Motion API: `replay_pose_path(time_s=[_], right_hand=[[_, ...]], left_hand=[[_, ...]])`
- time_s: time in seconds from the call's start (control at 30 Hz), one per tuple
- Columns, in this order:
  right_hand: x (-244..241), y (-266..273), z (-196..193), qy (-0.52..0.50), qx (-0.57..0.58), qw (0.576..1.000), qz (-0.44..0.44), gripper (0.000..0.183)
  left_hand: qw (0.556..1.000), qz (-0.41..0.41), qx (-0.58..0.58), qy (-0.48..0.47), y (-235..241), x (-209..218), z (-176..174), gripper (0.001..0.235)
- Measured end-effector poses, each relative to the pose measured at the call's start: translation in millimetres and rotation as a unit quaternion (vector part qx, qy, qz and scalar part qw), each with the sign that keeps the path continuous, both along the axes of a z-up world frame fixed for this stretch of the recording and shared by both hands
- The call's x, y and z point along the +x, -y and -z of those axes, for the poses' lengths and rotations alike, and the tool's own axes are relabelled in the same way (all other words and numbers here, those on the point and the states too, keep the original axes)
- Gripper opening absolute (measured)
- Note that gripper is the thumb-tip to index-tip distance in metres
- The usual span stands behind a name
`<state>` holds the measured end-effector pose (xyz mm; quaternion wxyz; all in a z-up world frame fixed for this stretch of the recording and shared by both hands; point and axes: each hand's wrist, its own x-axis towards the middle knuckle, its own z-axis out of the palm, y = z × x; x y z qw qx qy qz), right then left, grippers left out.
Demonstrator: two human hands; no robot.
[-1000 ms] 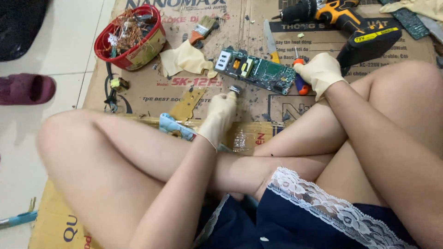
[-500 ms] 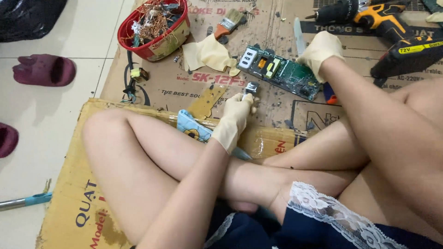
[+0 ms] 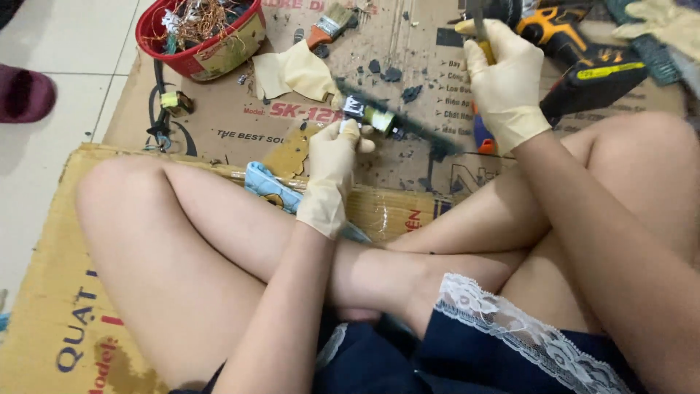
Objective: The person sits cross-legged on the floor and uses a screwdriver to unscrew and remove a metal bracket from a small circuit board. They then use a utility knife to scrape or cut material on the board's surface.
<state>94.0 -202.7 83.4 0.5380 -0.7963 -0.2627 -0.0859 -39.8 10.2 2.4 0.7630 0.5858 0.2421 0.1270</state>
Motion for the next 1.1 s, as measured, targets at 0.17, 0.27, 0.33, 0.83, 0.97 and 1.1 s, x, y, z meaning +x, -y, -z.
replay_pose_path(time_s=[0.17, 0.27, 0.33, 0.83, 0.97, 1.1], right_hand=[[-13.4, 16.9, -64.2, -0.081, -0.325, 0.94, -0.065, 0.024], [-30.6, 10.6, -78.5, -0.316, -0.381, 0.831, -0.255, 0.031], [-46.5, -3.3, -67.8, -0.454, -0.317, 0.76, -0.341, 0.034], [-0.8, -25.7, -24.6, -0.374, -0.176, 0.907, -0.079, 0.032], [-27.1, -16.7, -13.4, -0.488, -0.258, 0.806, -0.214, 0.032], [-22.2, -27.4, 18.3, -0.259, -0.413, 0.85, -0.2, 0.035]], left_hand=[[0.996, -0.082, -0.026, 0.02, -16.8, 10.2, 19.2, 0.024], [0.993, -0.11, -0.043, 0.024, -19.1, 1.0, 21.3, 0.025], [0.993, -0.112, -0.016, -0.032, -23.3, -3.7, 13.3, 0.027], [0.97, -0.203, -0.078, -0.109, -48.9, -7.8, 10.3, 0.024], [0.97, -0.19, -0.083, -0.126, -42.8, -2.6, 1.1, 0.025], [0.967, -0.209, -0.103, -0.105, -37.4, -0.2, 0.6, 0.022]])
